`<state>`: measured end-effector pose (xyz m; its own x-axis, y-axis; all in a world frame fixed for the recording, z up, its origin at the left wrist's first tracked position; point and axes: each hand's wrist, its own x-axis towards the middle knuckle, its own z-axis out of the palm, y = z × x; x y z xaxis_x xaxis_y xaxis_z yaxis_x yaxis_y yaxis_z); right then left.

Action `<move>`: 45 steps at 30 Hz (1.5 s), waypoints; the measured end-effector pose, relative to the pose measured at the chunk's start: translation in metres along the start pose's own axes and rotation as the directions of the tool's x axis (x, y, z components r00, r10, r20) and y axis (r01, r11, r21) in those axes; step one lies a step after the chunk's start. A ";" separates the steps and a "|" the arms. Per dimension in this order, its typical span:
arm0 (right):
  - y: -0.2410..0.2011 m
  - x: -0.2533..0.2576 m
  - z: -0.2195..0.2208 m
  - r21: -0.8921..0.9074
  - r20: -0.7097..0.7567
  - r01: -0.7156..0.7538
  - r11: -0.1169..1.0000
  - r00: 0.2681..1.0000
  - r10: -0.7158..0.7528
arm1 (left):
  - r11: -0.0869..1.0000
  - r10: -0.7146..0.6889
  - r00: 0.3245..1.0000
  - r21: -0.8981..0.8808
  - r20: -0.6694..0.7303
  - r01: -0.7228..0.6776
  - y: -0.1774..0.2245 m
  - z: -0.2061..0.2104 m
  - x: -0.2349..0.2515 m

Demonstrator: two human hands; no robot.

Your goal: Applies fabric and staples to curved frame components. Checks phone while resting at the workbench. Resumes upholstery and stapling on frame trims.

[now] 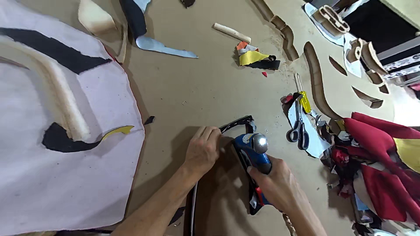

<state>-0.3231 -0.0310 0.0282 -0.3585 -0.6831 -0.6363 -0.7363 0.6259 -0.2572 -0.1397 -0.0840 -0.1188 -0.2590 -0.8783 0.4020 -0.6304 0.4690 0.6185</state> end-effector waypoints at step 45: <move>-0.002 -0.009 -0.001 -0.049 0.012 0.008 0.999 1.000 -0.008 | 0.984 -0.130 0.954 -0.086 0.272 0.158 -0.009 -0.017 0.032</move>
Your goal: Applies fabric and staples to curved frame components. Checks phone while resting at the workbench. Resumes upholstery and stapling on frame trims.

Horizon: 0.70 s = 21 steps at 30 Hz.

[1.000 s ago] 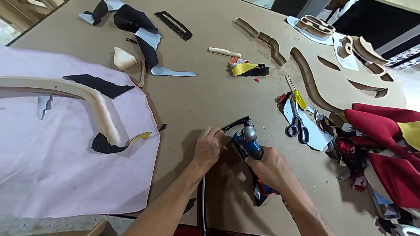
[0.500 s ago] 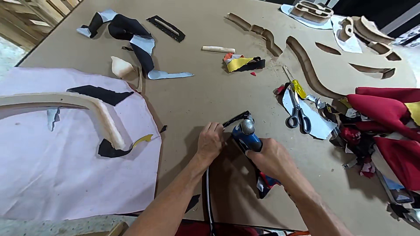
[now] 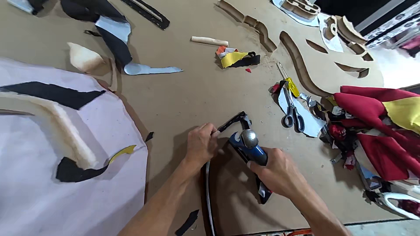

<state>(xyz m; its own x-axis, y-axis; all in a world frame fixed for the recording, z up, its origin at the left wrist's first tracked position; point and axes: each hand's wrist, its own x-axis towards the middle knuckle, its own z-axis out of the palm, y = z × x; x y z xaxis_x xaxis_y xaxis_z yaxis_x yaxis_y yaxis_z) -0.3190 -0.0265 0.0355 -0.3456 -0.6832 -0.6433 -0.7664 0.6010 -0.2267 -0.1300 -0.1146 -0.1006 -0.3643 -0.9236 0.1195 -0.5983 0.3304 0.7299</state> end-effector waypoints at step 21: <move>-0.038 0.008 0.013 0.056 -0.178 0.014 0.998 0.984 -0.004 | 0.991 -0.130 0.977 -0.010 0.169 0.134 0.004 -0.006 0.012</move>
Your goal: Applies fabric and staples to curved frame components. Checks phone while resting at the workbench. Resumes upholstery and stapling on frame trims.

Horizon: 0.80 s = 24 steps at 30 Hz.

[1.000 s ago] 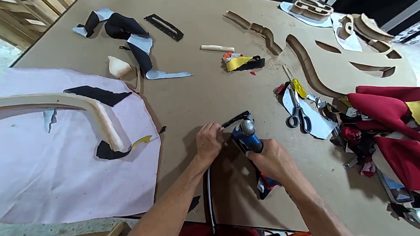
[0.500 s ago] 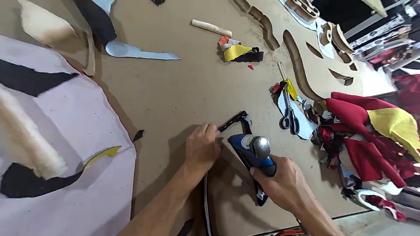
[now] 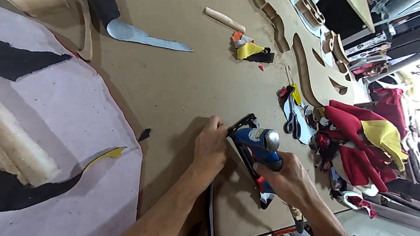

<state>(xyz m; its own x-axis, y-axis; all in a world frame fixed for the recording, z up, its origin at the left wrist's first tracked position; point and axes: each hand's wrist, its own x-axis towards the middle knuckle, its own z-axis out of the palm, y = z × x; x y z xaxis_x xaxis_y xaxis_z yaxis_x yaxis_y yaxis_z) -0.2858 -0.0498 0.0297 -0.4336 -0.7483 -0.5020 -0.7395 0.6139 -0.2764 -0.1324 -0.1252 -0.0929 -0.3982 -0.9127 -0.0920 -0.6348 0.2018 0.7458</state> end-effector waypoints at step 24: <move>0.064 -0.041 -0.020 0.112 -0.236 0.038 0.993 0.972 -0.011 | 0.957 0.067 0.956 -0.290 0.285 0.019 -0.035 -0.051 0.022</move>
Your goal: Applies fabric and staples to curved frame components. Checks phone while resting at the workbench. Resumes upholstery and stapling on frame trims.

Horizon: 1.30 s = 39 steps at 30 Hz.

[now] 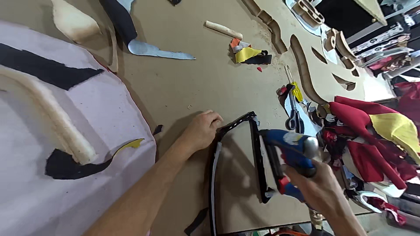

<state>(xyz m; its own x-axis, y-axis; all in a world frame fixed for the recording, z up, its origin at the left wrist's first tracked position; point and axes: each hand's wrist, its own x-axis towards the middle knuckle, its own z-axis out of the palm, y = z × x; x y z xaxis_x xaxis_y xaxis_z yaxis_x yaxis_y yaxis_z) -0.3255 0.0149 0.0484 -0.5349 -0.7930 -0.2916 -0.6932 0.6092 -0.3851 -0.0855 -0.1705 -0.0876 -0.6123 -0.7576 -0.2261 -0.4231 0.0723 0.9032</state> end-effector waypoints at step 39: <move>0.148 0.002 0.095 -0.009 -0.302 0.153 0.988 0.942 -0.148 | 0.835 -0.095 0.725 0.342 -0.682 0.431 0.033 0.116 -0.081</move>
<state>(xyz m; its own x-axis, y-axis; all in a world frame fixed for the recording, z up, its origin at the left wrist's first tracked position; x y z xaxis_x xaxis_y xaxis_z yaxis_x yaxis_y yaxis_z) -0.3829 0.1033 -0.0923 -0.5467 -0.8360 0.0470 -0.7710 0.4808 -0.4175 -0.1274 -0.0312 -0.0815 0.0516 -0.9987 -0.0010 -0.8454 -0.0442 0.5322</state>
